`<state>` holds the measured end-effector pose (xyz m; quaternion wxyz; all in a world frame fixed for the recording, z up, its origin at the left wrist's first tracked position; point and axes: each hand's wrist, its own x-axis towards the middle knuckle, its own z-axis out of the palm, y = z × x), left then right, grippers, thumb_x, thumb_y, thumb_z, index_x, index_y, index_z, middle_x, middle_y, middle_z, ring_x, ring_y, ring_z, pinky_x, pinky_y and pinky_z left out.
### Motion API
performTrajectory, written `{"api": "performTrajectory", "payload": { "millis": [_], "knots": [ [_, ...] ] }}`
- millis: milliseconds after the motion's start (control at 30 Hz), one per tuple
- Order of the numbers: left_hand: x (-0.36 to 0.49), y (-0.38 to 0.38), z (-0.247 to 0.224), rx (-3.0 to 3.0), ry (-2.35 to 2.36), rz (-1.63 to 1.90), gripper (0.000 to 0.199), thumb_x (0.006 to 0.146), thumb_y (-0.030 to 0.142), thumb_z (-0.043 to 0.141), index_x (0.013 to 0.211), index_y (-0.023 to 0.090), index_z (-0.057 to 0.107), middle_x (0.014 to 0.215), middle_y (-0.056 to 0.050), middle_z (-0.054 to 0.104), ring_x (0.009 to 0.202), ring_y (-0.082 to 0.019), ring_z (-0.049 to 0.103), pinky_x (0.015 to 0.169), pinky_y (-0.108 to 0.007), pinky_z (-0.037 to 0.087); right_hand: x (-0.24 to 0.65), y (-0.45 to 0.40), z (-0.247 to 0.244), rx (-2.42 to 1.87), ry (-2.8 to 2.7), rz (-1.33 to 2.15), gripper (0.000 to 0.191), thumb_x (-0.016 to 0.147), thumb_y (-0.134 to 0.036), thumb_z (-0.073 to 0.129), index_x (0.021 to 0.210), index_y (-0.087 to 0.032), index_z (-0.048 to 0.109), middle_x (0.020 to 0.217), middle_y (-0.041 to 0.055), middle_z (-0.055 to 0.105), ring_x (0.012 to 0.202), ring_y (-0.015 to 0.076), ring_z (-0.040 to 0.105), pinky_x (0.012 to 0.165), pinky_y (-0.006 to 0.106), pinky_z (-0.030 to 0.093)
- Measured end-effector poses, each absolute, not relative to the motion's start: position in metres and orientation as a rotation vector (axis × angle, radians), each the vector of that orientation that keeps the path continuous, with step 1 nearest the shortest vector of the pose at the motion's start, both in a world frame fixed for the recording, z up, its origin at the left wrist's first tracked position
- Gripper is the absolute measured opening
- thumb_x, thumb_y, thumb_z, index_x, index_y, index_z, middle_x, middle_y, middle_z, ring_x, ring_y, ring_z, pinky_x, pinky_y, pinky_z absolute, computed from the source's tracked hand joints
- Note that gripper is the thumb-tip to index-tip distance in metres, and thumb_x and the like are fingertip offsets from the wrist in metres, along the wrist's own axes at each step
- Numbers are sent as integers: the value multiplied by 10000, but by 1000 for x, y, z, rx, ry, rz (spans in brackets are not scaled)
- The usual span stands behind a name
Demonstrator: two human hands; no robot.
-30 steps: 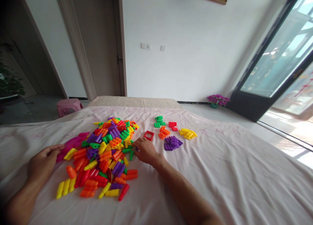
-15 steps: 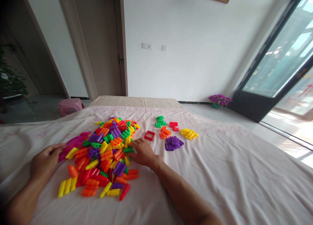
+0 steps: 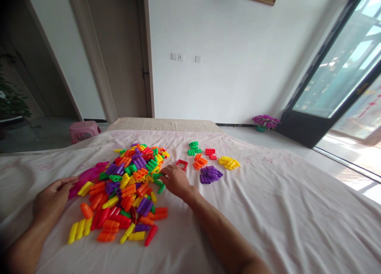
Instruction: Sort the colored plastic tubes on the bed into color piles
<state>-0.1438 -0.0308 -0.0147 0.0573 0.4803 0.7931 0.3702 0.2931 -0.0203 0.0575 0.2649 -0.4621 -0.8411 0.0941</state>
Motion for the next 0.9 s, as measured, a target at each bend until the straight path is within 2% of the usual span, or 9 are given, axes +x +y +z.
{"api": "performTrajectory", "payload": {
  "millis": [167,300,367,533,633,767,900],
  "knots": [
    [-140,-32,-10,1321,2359,1153,390,872,473,505,1123,270,724,1142,-42,743,941,-259,675,799,-339,502,333,14,55,-1544,-1802,346,193,879,-326,617,976,-228,752,782,13,733,695,163,641,598,248,414],
    [-140,-32,-8,1308,2357,1153,374,874,472,503,1104,277,724,1148,-38,740,976,-267,672,832,-348,498,363,36,48,-1614,-1554,426,264,824,-373,636,979,-193,753,731,19,722,680,185,668,583,260,457],
    [-139,-32,-7,1295,2360,1143,372,879,478,498,1105,284,720,1158,-36,737,989,-270,670,846,-354,495,373,43,44,-1573,-1432,529,338,810,-393,633,1051,-179,736,799,41,745,722,201,699,593,274,506],
    [-135,-34,-3,1288,2354,1135,373,886,482,492,1106,281,716,1165,-39,735,990,-269,668,835,-349,493,378,51,34,-1368,-1225,676,573,753,-371,641,1277,-140,624,1213,142,708,1010,243,711,762,339,589],
    [-133,-34,-2,1279,2375,1123,385,885,491,486,1111,282,716,1149,-39,739,957,-262,670,808,-340,490,372,50,28,-1381,-1310,643,498,740,-321,632,1209,-158,672,1185,120,724,1010,242,705,813,360,580],
    [-133,-35,-1,1286,2374,1127,389,891,498,477,1109,283,716,1144,-36,740,950,-248,668,798,-323,482,358,41,27,-1409,-1536,596,281,760,-254,604,978,-164,757,912,64,770,804,208,706,734,327,561],
    [-133,-36,-2,1274,2368,1137,370,888,481,489,1107,284,713,1149,-32,739,966,-244,665,800,-317,479,343,28,37,-1387,-1798,563,188,781,-209,629,900,-181,773,842,36,761,746,174,681,697,275,520]
  ]
}}
